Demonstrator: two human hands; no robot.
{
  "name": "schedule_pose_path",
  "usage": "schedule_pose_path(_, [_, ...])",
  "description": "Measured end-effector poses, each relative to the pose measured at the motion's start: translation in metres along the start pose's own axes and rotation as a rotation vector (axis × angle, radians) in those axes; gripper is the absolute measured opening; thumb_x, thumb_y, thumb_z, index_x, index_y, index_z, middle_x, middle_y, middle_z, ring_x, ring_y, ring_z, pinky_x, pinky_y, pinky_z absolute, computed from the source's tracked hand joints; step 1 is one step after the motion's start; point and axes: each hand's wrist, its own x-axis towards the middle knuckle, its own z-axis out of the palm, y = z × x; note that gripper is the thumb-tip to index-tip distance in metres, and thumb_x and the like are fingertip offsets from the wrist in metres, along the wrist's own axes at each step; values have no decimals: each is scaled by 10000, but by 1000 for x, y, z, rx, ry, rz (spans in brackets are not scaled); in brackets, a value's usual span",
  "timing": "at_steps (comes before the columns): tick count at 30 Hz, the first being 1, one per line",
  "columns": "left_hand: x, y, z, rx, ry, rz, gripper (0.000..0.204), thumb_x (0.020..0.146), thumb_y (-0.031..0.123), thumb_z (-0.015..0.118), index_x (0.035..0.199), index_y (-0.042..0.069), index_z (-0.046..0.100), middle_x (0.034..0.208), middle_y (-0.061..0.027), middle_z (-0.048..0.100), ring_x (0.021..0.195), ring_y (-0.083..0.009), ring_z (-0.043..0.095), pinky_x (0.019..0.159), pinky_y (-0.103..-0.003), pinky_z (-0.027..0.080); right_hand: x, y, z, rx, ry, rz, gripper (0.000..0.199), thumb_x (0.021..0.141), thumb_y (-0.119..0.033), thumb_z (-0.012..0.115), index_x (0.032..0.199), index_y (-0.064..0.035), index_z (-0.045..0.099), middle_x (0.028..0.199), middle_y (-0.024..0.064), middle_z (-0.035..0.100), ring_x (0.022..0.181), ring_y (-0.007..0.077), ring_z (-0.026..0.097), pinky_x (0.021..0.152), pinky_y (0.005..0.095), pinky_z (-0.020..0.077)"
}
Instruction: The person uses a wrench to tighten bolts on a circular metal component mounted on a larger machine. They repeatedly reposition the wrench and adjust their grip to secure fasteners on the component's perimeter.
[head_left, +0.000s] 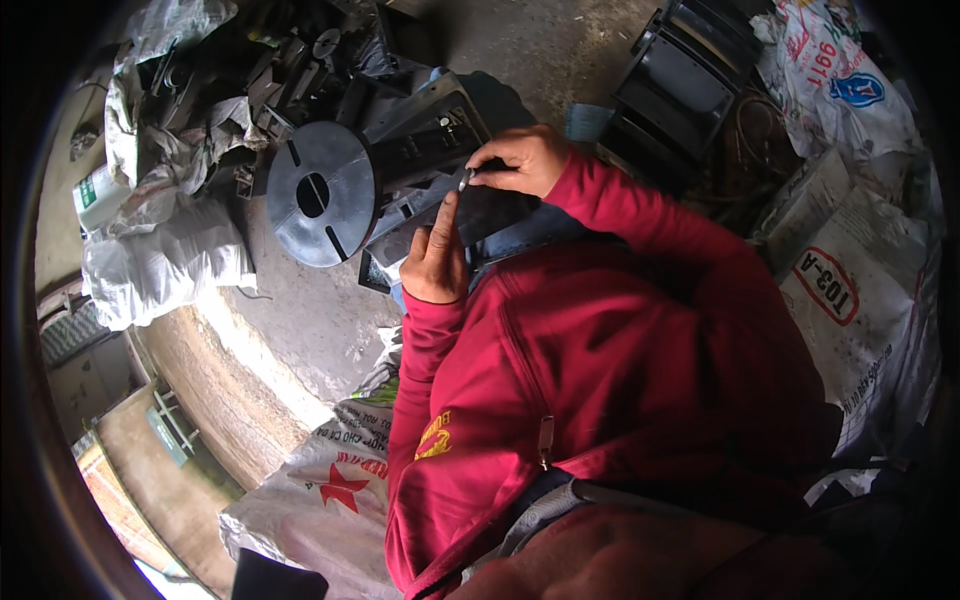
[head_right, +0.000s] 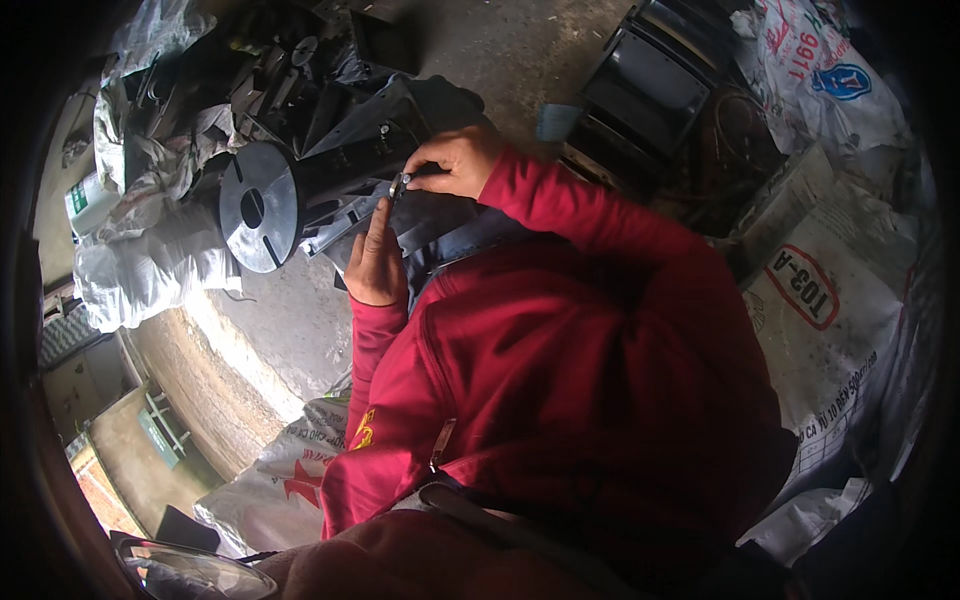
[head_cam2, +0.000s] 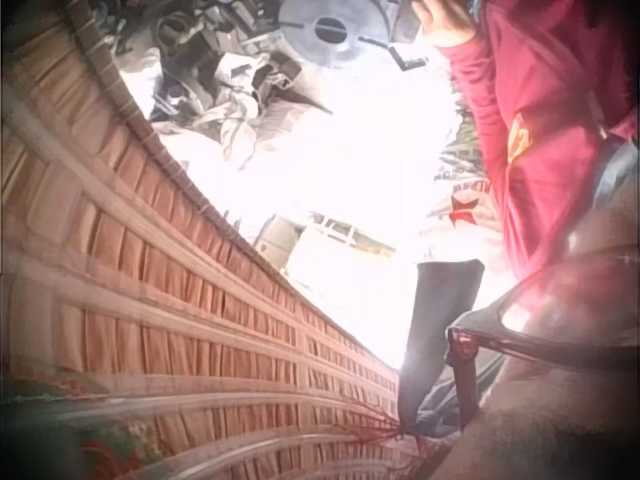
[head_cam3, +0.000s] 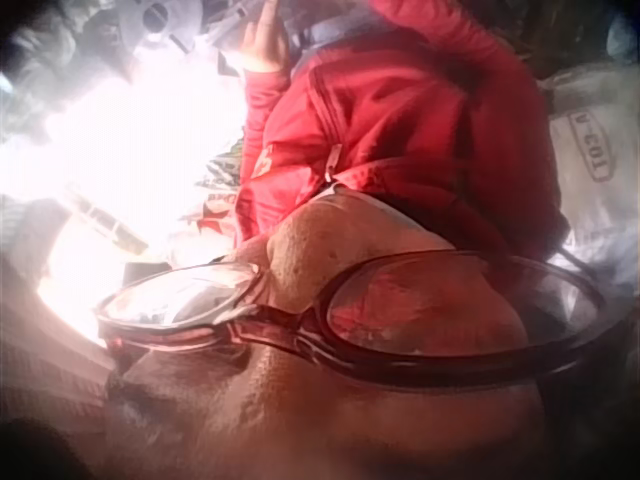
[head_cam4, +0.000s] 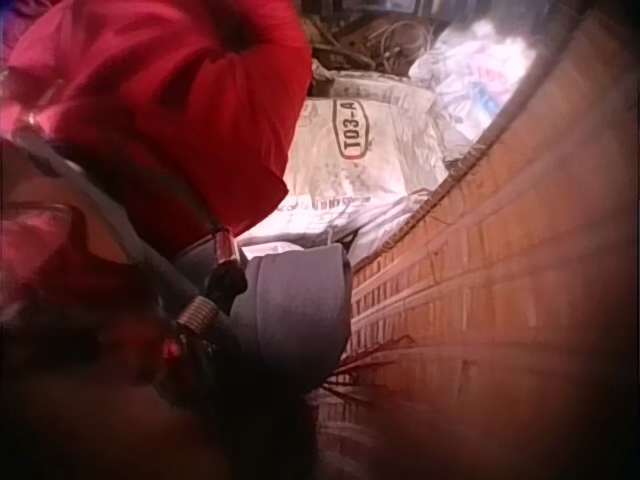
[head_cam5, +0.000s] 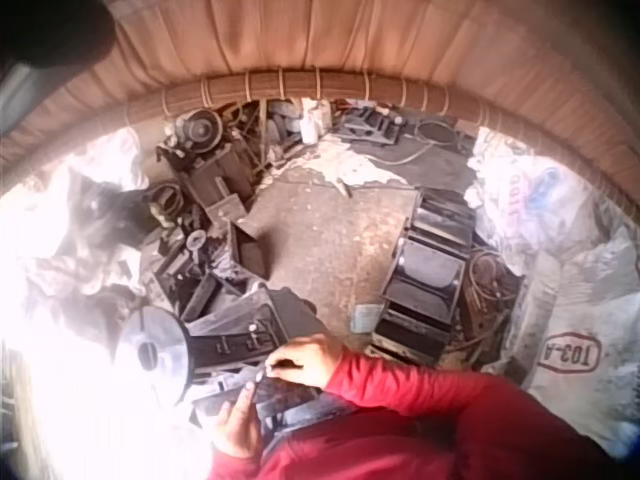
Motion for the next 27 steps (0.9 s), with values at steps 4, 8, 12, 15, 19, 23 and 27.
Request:
schedule_pose_path(4, [-1, -6, 6, 139, -9, 39, 656, 724, -92, 602, 1291, 236, 584, 641, -47, 460, 451, -189, 465, 461, -327, 426, -2, -3, 0, 74, -20, 76, 198, 766, -192, 763, 933, -116, 691, 787, 30, 671, 649, 149, 615, 572, 284, 475])
schedule_pose_path(8, [5, 0, 0, 134, -8, 52, 641, 724, -66, 601, 1276, 260, 596, 626, -37, 460, 433, -198, 460, 435, -351, 411, -6, 1, 5, 115, 54, 34, 195, 778, -134, 759, 960, -113, 693, 708, 5, 625, 510, 55, 456, 469, 245, 372])
schedule_pose_path(12, [8, 6, -5, 78, 55, 66, 619, 735, -44, 609, 1270, 268, 599, 611, -33, 456, 433, -199, 464, 429, -363, 406, -5, -10, -2, 75, 28, 60, 203, 774, -113, 759, 965, -106, 692, 692, -6, 611, 502, 40, 420, 466, 226, 353])
schedule_pose_path(15, [-1, -12, 6, 159, -11, 96, 600, 739, -47, 620, 1265, 243, 605, 591, -39, 438, 418, -194, 434, 423, -344, 393, -10, 1, 3, 152, 26, 56, 202, 779, -115, 758, 970, -106, 693, 691, -8, 601, 504, 36, 414, 461, 234, 343])
schedule_pose_path(19, [7, 3, -7, 112, 49, 59, 587, 754, -39, 605, 1269, 242, 602, 590, -39, 457, 402, -206, 434, 412, -338, 388, -10, 1, 8, 140, 81, -18, 199, 782, -116, 759, 969, -100, 691, 678, -3, 595, 524, 43, 464, 475, 237, 374])
schedule_pose_path(23, [4, -14, 10, 124, 24, 101, 579, 744, -46, 611, 1260, 216, 609, 577, -41, 445, 395, -191, 431, 406, -345, 382, -12, 0, 8, 169, 55, 44, 204, 784, -109, 756, 975, -96, 686, 703, 0, 622, 531, 31, 481, 484, 220, 384])
schedule_pose_path(27, [6, 3, -7, 104, 15, 37, 588, 735, -32, 621, 1257, 238, 611, 587, -47, 452, 421, -215, 459, 422, -376, 390, -12, -3, 4, 181, 35, 65, 214, 789, -96, 751, 991, -98, 682, 667, -20, 586, 504, 16, 409, 466, 213, 336])
